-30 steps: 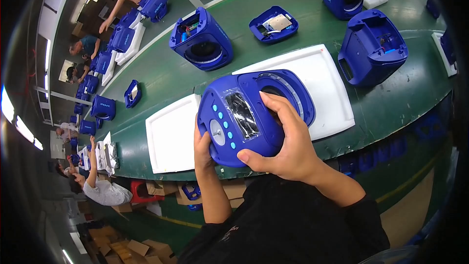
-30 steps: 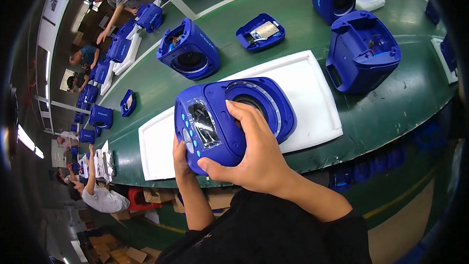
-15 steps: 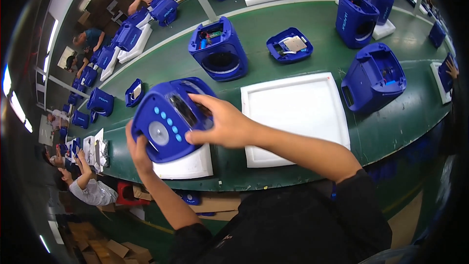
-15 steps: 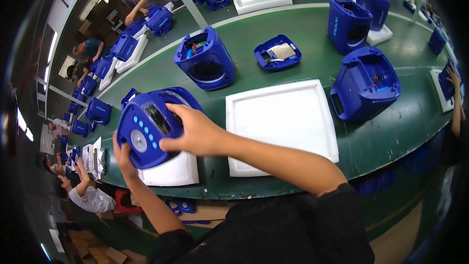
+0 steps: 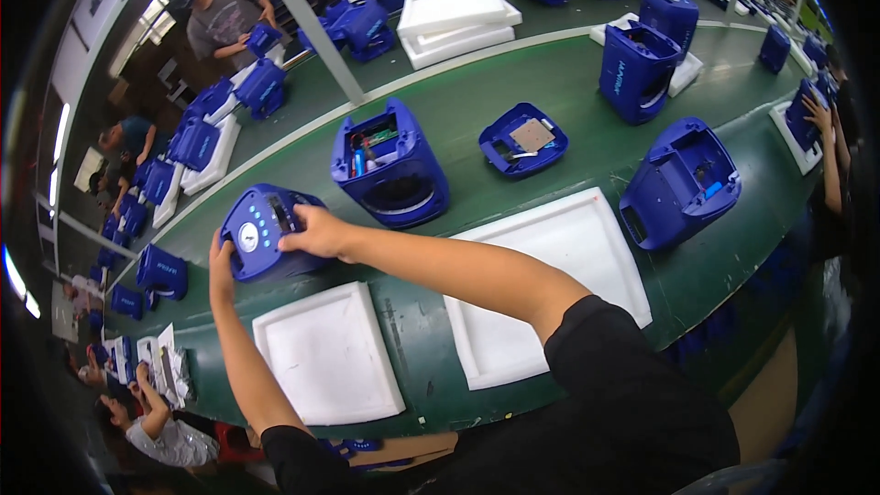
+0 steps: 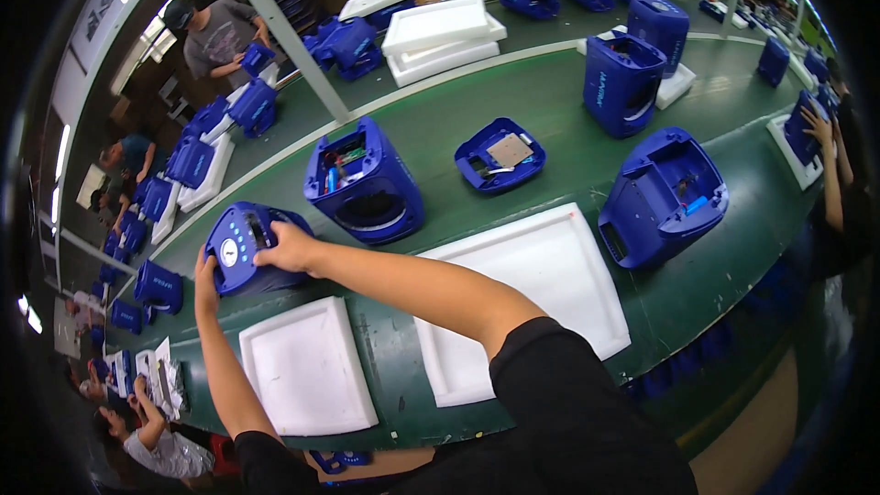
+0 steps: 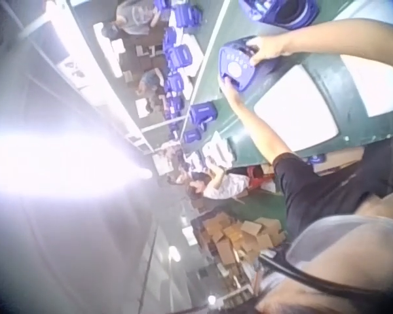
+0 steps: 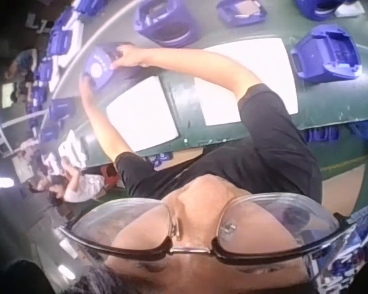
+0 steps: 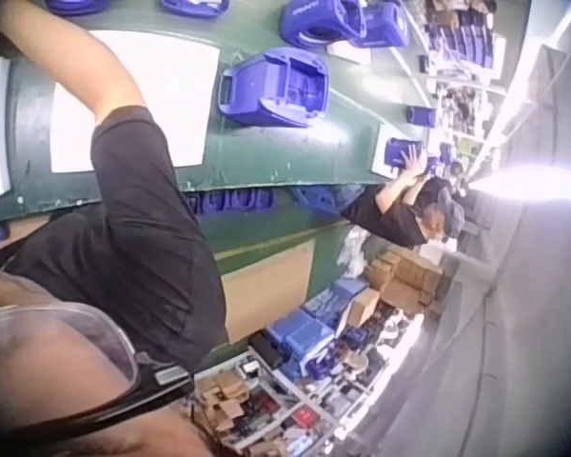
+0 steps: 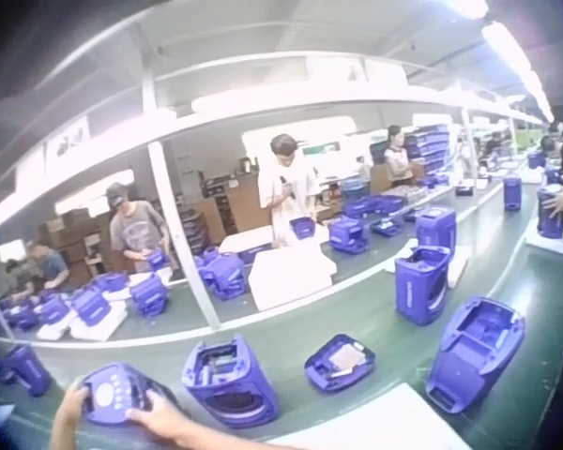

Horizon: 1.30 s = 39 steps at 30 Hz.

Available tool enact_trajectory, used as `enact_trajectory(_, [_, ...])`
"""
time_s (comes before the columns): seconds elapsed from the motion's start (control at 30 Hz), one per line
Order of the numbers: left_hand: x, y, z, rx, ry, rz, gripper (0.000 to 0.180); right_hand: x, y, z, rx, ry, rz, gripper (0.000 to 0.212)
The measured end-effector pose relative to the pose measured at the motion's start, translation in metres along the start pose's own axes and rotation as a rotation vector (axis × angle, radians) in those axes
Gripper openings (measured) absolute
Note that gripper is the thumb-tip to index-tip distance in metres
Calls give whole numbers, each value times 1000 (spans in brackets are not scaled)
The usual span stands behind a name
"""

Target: The person assembles a portable electronic device by hand, inserting a circuit board, ribbon cable, rechargeable battery, and control panel into an electronic housing.

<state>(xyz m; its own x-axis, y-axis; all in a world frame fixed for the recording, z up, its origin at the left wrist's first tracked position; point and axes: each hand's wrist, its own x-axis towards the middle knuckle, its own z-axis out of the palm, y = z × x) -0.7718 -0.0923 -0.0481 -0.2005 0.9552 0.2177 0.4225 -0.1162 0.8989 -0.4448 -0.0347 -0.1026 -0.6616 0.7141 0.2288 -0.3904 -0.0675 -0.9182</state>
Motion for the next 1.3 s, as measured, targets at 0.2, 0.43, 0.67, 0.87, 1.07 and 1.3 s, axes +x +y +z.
enact_trajectory(0.2, [25,-2,-48,298,95,-104,45,-78,-122,-54,-802,-286,-321,26])
enact_trajectory(0.43, [56,18,-5,192,95,-310,54,-159,-242,-331,-1760,577,-235,27])
enact_trajectory(0.67, [-2,78,137,654,701,620,22,-289,-255,-533,-2133,822,576,56])
enact_trajectory(0.87, [-68,130,367,620,-288,1143,32,-300,-276,-544,-2006,725,777,66])
enact_trajectory(1.07, [-19,56,517,850,-507,987,51,-373,-301,-506,-1994,775,558,67])
enact_trajectory(1.3, [9,31,567,977,-517,922,31,-494,-316,-438,-1809,857,533,62])
